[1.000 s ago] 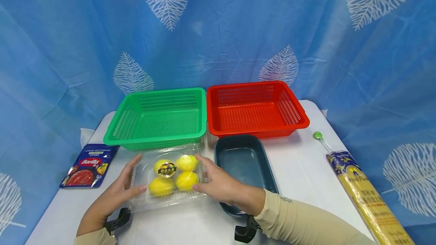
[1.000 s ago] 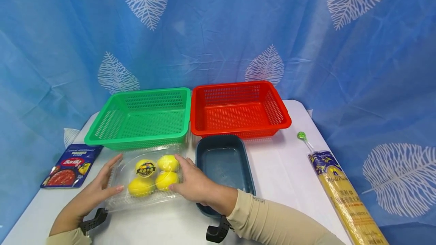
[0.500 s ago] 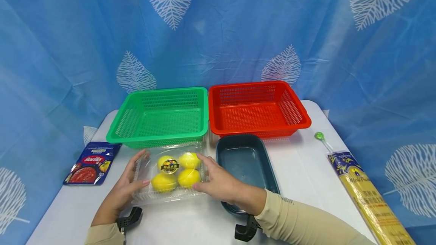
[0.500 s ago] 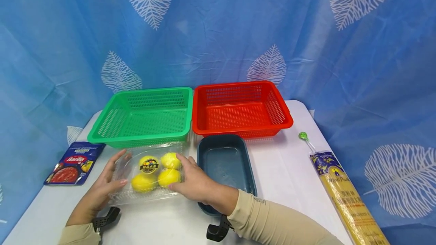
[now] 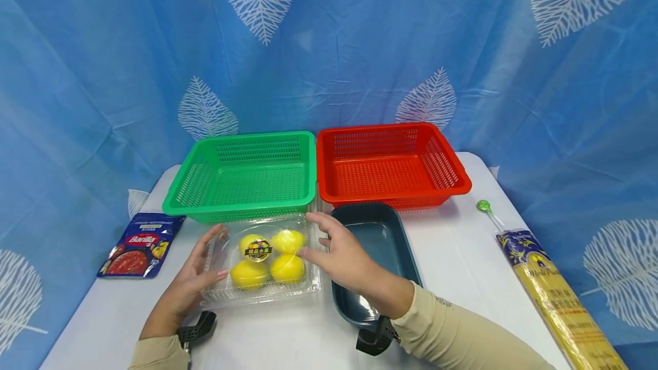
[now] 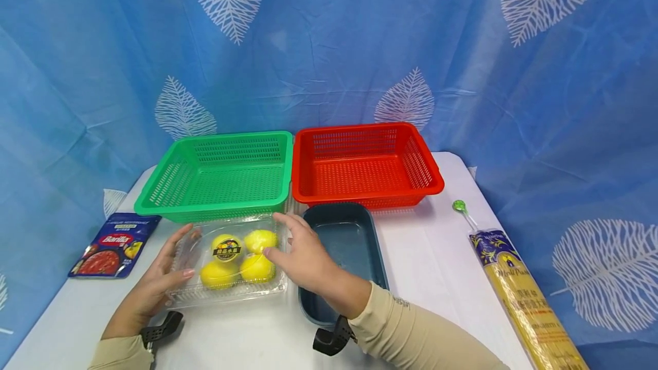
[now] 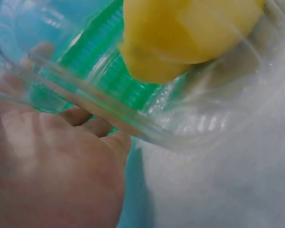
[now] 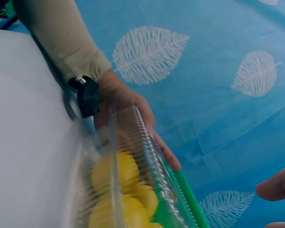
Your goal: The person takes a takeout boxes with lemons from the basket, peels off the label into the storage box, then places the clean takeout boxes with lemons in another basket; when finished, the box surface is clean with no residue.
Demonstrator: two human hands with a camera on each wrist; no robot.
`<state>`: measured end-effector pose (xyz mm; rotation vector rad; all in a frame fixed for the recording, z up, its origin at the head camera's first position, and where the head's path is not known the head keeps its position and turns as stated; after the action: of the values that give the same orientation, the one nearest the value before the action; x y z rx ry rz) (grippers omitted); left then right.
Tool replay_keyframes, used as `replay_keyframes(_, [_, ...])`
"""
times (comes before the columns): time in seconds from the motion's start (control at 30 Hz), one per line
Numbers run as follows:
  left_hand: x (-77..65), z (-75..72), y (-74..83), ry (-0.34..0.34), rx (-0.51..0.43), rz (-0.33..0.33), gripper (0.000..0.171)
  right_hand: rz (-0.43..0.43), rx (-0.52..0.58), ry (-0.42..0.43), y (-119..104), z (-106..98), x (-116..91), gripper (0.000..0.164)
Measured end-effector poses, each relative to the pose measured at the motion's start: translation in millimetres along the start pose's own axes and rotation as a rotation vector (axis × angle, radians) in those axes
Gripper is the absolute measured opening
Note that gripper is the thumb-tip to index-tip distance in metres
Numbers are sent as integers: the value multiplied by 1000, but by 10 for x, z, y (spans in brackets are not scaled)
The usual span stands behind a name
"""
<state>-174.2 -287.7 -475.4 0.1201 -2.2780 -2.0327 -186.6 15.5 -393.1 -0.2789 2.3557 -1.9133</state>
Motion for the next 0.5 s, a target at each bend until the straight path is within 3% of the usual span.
replay_keyframes(0.1, [7,4,2,-7,-6,16,98,-47,69,47,-79,-62,73,56])
replay_keyframes(0.17, [10,6,4,-12,-3,21,97,-93,60,55,-141,-79,129,48])
replay_keyframes(0.5, [5,-17,-7,-17,-1,8,99,-299,-239,-66,-416,221,385,25])
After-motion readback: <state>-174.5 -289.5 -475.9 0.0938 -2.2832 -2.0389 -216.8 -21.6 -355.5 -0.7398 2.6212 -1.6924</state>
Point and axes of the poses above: each hand's wrist, its own x-axis towards the middle knuckle, its own z-axis out of the palm, y = z × x, the point moved 7 cm from there along x, towards the middle knuckle, and after that the axes turned 14 degrees about y, right-handed, at the moved point
